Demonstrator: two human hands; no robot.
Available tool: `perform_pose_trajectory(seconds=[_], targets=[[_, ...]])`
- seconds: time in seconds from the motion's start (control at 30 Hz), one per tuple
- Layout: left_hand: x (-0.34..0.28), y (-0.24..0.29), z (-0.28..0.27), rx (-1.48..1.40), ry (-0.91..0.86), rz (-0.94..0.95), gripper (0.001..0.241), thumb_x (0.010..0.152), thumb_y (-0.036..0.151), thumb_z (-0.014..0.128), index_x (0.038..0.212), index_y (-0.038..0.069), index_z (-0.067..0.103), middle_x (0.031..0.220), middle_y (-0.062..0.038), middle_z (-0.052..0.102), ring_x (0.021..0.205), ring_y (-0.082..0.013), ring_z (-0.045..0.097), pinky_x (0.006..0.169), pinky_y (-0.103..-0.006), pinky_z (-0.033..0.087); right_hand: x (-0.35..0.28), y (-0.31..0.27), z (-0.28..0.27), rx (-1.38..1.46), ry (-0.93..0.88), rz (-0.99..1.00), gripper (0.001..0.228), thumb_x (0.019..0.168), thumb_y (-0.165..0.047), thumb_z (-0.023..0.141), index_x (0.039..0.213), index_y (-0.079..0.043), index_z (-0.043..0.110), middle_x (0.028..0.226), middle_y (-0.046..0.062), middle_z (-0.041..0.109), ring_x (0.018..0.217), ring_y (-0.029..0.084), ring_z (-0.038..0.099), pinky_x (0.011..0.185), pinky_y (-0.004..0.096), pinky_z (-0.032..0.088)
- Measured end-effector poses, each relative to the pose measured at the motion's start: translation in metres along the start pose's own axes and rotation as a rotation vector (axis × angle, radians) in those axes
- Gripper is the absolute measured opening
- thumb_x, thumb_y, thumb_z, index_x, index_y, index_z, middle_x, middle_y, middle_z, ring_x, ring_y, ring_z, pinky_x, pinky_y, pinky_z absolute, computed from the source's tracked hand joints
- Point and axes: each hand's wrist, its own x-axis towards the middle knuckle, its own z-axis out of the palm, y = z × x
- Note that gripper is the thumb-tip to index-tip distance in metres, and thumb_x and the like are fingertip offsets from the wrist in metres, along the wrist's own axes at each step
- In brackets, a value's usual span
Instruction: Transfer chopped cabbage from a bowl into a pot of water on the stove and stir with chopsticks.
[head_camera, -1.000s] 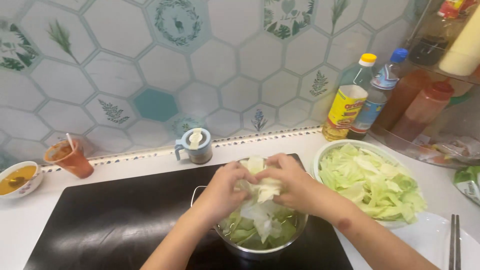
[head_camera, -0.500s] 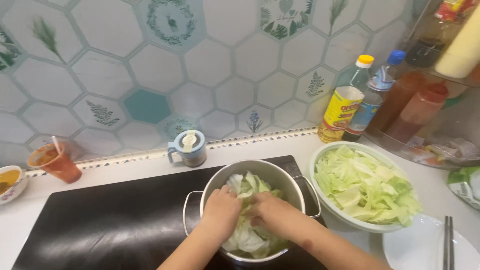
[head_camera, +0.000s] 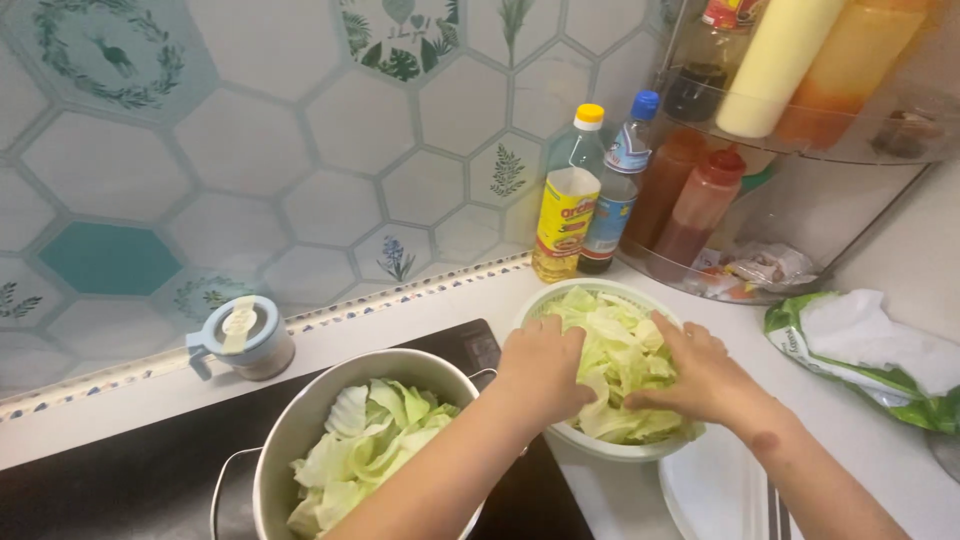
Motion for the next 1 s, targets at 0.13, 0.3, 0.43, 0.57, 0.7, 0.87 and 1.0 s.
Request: perform_pose_trajectory(seconds=[0.13,0.3,0.43,0.57,0.7,0.87,1.0], targets=[[0.040,0.014,0.038,0.081,-0.335,-0.166,0.091,0.069,0.045,0.092,0.139,0.007,0.047,0.133,-0.019,0.051,0.123,-0.0374,0.052,0.100,-0.0452,0.045,-0.001,-0.017,0.006,-0.114,-0.009,-0.087,0.139,0.055,-0.080,0.091,0.162,-0.030,0.018,0.157,0.028,0.027,0.138,0.046,0.030,0.109,0.051,0.033],[0.065,-0.002,0.083,-0.105,-0.475,-0.329,0.107,0.069,0.029,0.091,0.155,0.013,0.029,0.146,-0.020,0.045,0.135,-0.0443,0.046,0.108,-0.0460,0.045,0.012,-0.027,0.008,-0.037,0.018,-0.075,0.100,0.064,-0.059,0.082,0.152,-0.031,0.043,0.145,0.023,0.040,0.135,0.041,0.044,0.111,0.043,0.043],[0.069,-0.013,0.094,-0.193,-0.435,-0.392,0.123,0.070,0.026,0.089,0.164,0.017,0.010,0.147,-0.020,0.044,0.133,-0.0435,0.048,0.106,-0.0461,0.046,0.020,-0.034,0.001,0.057,0.015,-0.055,0.089,0.064,-0.048,0.080,0.146,-0.033,0.051,0.138,0.018,0.044,0.125,0.036,0.056,0.104,0.041,0.049],[0.077,-0.027,0.117,-0.413,-0.200,-0.374,0.081,0.069,0.014,0.082,0.144,0.013,0.052,0.129,-0.020,0.062,0.119,-0.0384,0.062,0.099,-0.0432,0.051,0.021,-0.033,-0.007,0.107,0.088,-0.141,0.059,0.073,-0.034,0.078,0.131,-0.035,0.068,0.130,0.009,0.051,0.112,0.030,0.063,0.097,0.039,0.052],[0.078,-0.024,0.106,-0.606,0.021,-0.248,0.061,0.069,0.004,0.077,0.130,0.005,0.068,0.111,-0.020,0.073,0.105,-0.0323,0.071,0.091,-0.0394,0.055,0.026,-0.026,-0.018,0.306,0.160,-0.209,0.035,0.079,-0.020,0.074,0.113,-0.027,0.078,0.115,0.002,0.063,0.098,0.022,0.070,0.090,0.036,0.054],[0.074,-0.012,0.077,-0.854,-0.001,-0.338,0.064,0.069,0.004,0.073,0.132,0.007,0.066,0.105,-0.014,0.074,0.091,-0.0257,0.075,0.077,-0.0364,0.059,0.030,-0.021,-0.020,0.456,0.311,-0.363,0.034,0.078,-0.013,0.073,0.112,-0.018,0.077,0.102,0.006,0.066,0.094,0.021,0.070,0.085,0.033,0.056],[0.068,-0.013,0.076,-0.907,0.078,-0.264,0.062,0.068,0.004,0.073,0.130,0.005,0.069,0.107,-0.012,0.075,0.093,-0.0223,0.074,0.080,-0.0335,0.058,0.021,-0.027,-0.023,0.505,0.392,-0.436,0.029,0.079,-0.012,0.074,0.108,-0.012,0.077,0.101,0.007,0.068,0.094,0.022,0.071,0.082,0.034,0.056]])
